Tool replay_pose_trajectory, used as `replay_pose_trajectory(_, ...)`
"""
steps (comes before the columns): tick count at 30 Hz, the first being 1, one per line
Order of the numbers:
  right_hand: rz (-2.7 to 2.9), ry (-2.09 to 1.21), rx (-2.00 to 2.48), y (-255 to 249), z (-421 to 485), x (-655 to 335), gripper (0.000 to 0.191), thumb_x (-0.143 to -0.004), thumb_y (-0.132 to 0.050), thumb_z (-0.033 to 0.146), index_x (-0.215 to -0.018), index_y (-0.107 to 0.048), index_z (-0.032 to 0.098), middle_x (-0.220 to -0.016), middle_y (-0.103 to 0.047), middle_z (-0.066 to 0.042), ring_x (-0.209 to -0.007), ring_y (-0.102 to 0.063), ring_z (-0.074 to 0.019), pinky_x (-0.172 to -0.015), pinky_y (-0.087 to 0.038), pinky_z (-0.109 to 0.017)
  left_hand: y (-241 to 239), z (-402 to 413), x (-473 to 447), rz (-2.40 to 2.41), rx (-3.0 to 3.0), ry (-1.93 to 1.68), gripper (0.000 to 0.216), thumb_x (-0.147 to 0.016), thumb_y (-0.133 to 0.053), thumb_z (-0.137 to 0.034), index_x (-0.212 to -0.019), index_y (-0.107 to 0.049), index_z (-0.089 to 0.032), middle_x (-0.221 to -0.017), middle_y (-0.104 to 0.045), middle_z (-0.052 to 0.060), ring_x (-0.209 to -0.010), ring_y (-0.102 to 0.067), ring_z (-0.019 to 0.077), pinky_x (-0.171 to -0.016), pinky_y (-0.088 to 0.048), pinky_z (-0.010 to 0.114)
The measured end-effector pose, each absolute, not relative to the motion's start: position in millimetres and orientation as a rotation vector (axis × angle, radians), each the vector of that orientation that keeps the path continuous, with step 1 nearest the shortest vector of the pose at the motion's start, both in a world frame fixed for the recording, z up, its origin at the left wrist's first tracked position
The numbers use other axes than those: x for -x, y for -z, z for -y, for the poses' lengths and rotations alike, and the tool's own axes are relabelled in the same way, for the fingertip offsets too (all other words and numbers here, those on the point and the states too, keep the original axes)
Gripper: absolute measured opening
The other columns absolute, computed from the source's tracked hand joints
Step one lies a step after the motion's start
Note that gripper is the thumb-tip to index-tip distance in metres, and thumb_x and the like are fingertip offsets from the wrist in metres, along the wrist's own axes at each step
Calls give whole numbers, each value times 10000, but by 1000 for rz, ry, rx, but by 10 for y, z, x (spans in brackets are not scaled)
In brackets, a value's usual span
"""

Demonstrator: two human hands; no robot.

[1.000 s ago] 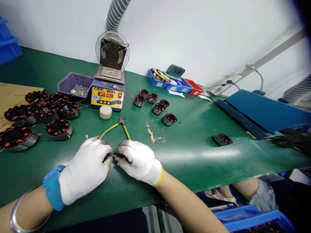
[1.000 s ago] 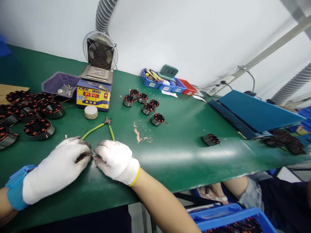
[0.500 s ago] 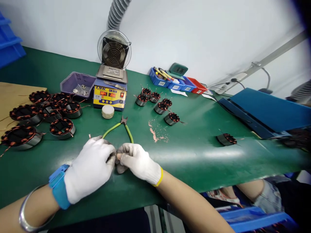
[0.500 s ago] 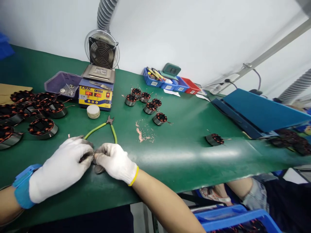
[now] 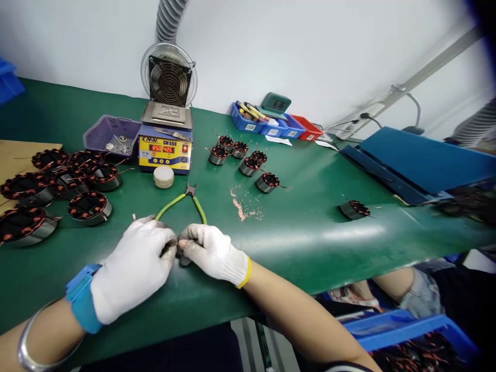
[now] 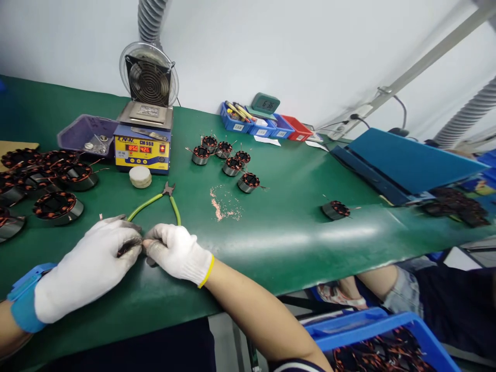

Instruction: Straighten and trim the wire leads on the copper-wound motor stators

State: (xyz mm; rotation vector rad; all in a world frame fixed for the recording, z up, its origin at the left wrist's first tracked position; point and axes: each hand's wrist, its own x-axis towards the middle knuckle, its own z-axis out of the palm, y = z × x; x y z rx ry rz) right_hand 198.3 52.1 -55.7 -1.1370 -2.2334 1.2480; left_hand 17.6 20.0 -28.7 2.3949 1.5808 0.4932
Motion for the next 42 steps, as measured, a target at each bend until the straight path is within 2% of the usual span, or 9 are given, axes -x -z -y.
replay_pose_trajectory(7, 2619, -157, 677, 582, -600, -2071, 225, -901, -573, 237, -1112, -588, 162, -1085, -644, -82, -887, -618, -224, -714, -482, -326, 266, -195, -162, -1594, -2361, -471, 238, -870, -409, -220, -727, -599, -210, -789, -614, 37, -822, -534, 226, -833, -395, 405)
replay_pose_trajectory(14, 2764, 137, 606, 521, -578, -2041, 181, -930, -503, 205, -1076, -602, 164, -1069, -649, -66, -810, -606, -223, -633, -465, -329, 282, -202, -154, -1588, -2385, -484, 240, -869, -404, -240, -730, -598, -210, -802, -615, 38, -813, -537, 223, -857, -398, 417)
replay_pose_trajectory(17, 2738, -132, 777, 541, -528, -1989, 165, -927, -511, 264, -1032, -605, 176, -1030, -654, -79, -779, -624, -220, -604, -461, -311, 279, -198, -161, -1578, -2404, -487, 243, -865, -401, -224, -726, -600, -206, -800, -617, 42, -815, -541, 221, -874, -400, 416)
replay_pose_trajectory(22, 1959, -1625, 1289, 600, -457, -1873, 223, -970, -367, 283, -865, -535, 181, -716, -642, -25, -595, -648, -155, -521, -466, -212, 278, -191, -175, -1583, -2418, -472, 249, -868, -401, -212, -736, -612, -201, -808, -619, 51, -829, -548, 231, -870, -408, 422)
replay_pose_trajectory(24, 1850, -1851, 1252, 596, -479, -1897, 243, -971, -347, 281, -847, -528, 174, -713, -644, -26, -575, -649, -146, -528, -479, -207, 283, -191, -180, -1591, -2410, -470, 241, -865, -410, -208, -736, -614, -203, -800, -616, 49, -825, -549, 232, -863, -410, 420)
replay_pose_trajectory(30, 2561, -262, 807, 554, -611, -2087, 233, -903, -579, 313, -1084, -592, 167, -1099, -629, -109, -948, -610, -235, -813, -496, -352, 276, -193, -178, -1584, -2401, -469, 239, -864, -409, -200, -707, -588, -206, -768, -602, 39, -791, -540, 224, -844, -405, 414)
replay_pose_trajectory(34, 2741, 140, 550, 519, -609, -2068, 186, -920, -457, 144, -1043, -597, 150, -1031, -631, -120, -871, -593, -229, -839, -490, -403, 272, -195, -171, -1582, -2412, -468, 244, -870, -397, -203, -708, -580, -205, -762, -593, 41, -792, -536, 224, -835, -405, 416)
replay_pose_trajectory(38, 2771, -204, 725, 500, -527, -1996, 161, -889, -477, 202, -974, -608, 161, -987, -643, -118, -822, -605, -240, -763, -503, -399, 292, -194, -164, -1570, -2432, -461, 232, -865, -419, -209, -712, -594, -207, -782, -600, 43, -813, -542, 231, -863, -410, 429)
replay_pose_trajectory(42, 2066, -1532, 1183, 535, -477, -1930, 138, -807, -440, 264, -794, -549, 181, -746, -633, -47, -609, -623, -176, -526, -484, -258, 296, -228, -118, -1382, -2475, -455, 227, -870, -434, -215, -768, -636, -207, -882, -625, 55, -894, -556, 227, -919, -419, 423)
